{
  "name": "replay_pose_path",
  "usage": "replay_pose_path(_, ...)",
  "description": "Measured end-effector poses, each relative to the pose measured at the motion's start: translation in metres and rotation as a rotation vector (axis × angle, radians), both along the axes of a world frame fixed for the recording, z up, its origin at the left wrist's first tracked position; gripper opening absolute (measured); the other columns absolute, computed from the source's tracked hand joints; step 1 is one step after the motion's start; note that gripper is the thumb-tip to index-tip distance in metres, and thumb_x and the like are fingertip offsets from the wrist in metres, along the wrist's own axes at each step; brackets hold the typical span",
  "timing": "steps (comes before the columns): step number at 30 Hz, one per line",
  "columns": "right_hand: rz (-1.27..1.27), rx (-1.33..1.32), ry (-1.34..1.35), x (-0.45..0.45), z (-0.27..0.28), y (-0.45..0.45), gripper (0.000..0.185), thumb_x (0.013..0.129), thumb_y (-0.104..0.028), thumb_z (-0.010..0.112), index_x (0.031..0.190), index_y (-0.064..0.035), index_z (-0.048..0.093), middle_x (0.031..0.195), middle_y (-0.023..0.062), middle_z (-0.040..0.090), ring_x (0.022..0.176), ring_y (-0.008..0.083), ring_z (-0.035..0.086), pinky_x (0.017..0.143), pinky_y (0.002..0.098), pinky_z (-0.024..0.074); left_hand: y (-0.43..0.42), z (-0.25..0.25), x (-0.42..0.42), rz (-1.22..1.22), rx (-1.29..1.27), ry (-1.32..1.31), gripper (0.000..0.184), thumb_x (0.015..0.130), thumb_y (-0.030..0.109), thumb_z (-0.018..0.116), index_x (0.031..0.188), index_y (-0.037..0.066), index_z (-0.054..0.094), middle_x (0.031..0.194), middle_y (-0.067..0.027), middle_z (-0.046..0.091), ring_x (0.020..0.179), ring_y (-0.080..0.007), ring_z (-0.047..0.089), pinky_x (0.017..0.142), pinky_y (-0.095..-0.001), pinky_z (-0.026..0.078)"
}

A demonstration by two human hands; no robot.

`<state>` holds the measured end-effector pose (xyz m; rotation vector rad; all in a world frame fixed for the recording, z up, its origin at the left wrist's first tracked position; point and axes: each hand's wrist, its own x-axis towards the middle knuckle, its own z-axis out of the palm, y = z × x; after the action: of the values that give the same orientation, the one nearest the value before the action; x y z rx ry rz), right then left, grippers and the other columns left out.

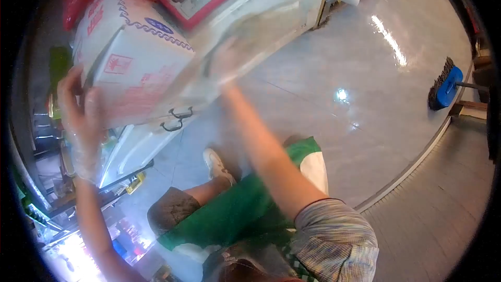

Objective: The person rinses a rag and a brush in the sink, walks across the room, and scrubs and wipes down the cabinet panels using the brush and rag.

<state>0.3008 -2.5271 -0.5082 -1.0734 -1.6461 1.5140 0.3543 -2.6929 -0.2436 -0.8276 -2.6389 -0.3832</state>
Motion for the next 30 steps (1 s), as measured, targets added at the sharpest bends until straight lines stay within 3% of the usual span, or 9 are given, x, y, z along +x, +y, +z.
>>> replay_pose_path(5,-0.100,0.397,-0.067,0.000,-0.018,0.005,0.056,0.090,-0.024,0.036,0.132,0.0092,0.022,0.138,0.0271,0.023,0.131,0.0350,0.017,0.109,0.0417,0.0064,-0.009,0.000,-0.007,-0.097,-0.014,0.019,0.046,0.089,0.029,0.053,0.125,0.004,0.041,0.120,-0.0100,0.047,0.105,-0.0167,0.048,0.091,-0.0297,0.037)
replay_pose_path(7,-0.318,0.436,-0.100,-0.031,-0.027,0.080,0.046,0.090,-0.024,0.037,0.121,0.0112,0.038,0.123,0.0289,0.041,0.119,0.0356,0.037,0.103,0.0412,0.0244,-0.010,0.000,-0.007,-0.071,-0.025,0.001,0.046,0.089,0.028,0.053,0.126,0.004,0.040,0.121,-0.0101,0.046,0.105,-0.0167,0.048,0.091,-0.0293,0.037)
replay_pose_path(9,-0.013,-0.288,0.112,-0.013,0.029,0.151,0.047,0.094,-0.027,0.028,0.094,0.0127,0.052,0.096,0.0273,0.055,0.089,0.0356,0.051,0.081,0.0436,0.0386,-0.013,0.003,-0.004,-0.033,-0.078,-0.002,0.046,0.089,0.027,0.053,0.127,0.004,0.039,0.121,-0.0100,0.046,0.105,-0.0166,0.048,0.092,-0.0299,0.037)
replay_pose_path(11,-0.272,-0.061,0.190,-0.020,0.021,0.144,0.048,0.094,-0.029,0.030,0.080,0.0109,0.053,0.083,0.0248,0.057,0.073,0.0349,0.050,0.070,0.0441,0.0380,-0.007,0.004,-0.003,-0.031,-0.069,0.005,0.046,0.089,0.027,0.054,0.127,0.004,0.039,0.121,-0.0101,0.046,0.106,-0.0167,0.047,0.092,-0.0306,0.037)
replay_pose_path(13,0.052,-0.368,-0.037,0.001,0.035,0.132,0.045,0.093,-0.026,0.030,0.093,0.0122,0.053,0.097,0.0262,0.056,0.089,0.0359,0.052,0.081,0.0428,0.0386,-0.004,0.002,-0.001,-0.029,-0.046,-0.004,0.046,0.089,0.026,0.053,0.127,0.004,0.039,0.121,-0.0103,0.046,0.106,-0.0170,0.047,0.093,-0.0310,0.036)
replay_pose_path(15,-0.311,0.302,0.137,-0.014,-0.011,0.050,0.043,0.091,-0.021,0.031,0.118,0.0112,0.041,0.122,0.0272,0.043,0.119,0.0361,0.036,0.102,0.0417,0.0233,-0.009,0.001,-0.005,-0.026,-0.023,-0.001,0.045,0.089,0.025,0.053,0.127,0.004,0.039,0.121,-0.0106,0.046,0.106,-0.0176,0.047,0.093,-0.0312,0.036)
replay_pose_path(17,-0.081,0.256,0.053,0.009,-0.004,-0.025,0.051,0.089,-0.019,0.033,0.134,0.0049,0.024,0.139,0.0230,0.024,0.132,0.0341,0.014,0.109,0.0420,0.0025,-0.012,0.000,-0.008,-0.030,0.031,-0.019,0.044,0.088,0.025,0.052,0.125,0.003,0.041,0.121,-0.0118,0.047,0.111,-0.0202,0.046,0.093,-0.0320,0.035)
replay_pose_path(24,-0.179,0.516,-0.085,-0.040,0.002,0.157,0.046,0.087,-0.016,0.038,0.127,0.0066,0.032,0.135,0.0242,0.029,0.125,0.0325,0.029,0.106,0.0409,0.0144,-0.023,-0.006,-0.009,-0.013,0.130,-0.025,0.046,0.088,0.028,0.052,0.123,0.001,0.042,0.124,-0.0129,0.044,0.116,-0.0214,0.041,0.098,-0.0345,0.030)
replay_pose_path(30,-0.450,-0.043,0.481,-0.058,-0.068,0.226,0.037,0.086,-0.019,0.041,0.114,0.0039,0.043,0.118,0.0216,0.041,0.111,0.0332,0.038,0.095,0.0386,0.0292,-0.027,-0.004,-0.007,0.024,0.039,0.033,0.056,0.086,0.042,0.052,0.124,0.002,0.041,0.124,-0.0119,0.044,0.114,-0.0221,0.043,0.098,-0.0354,0.030)
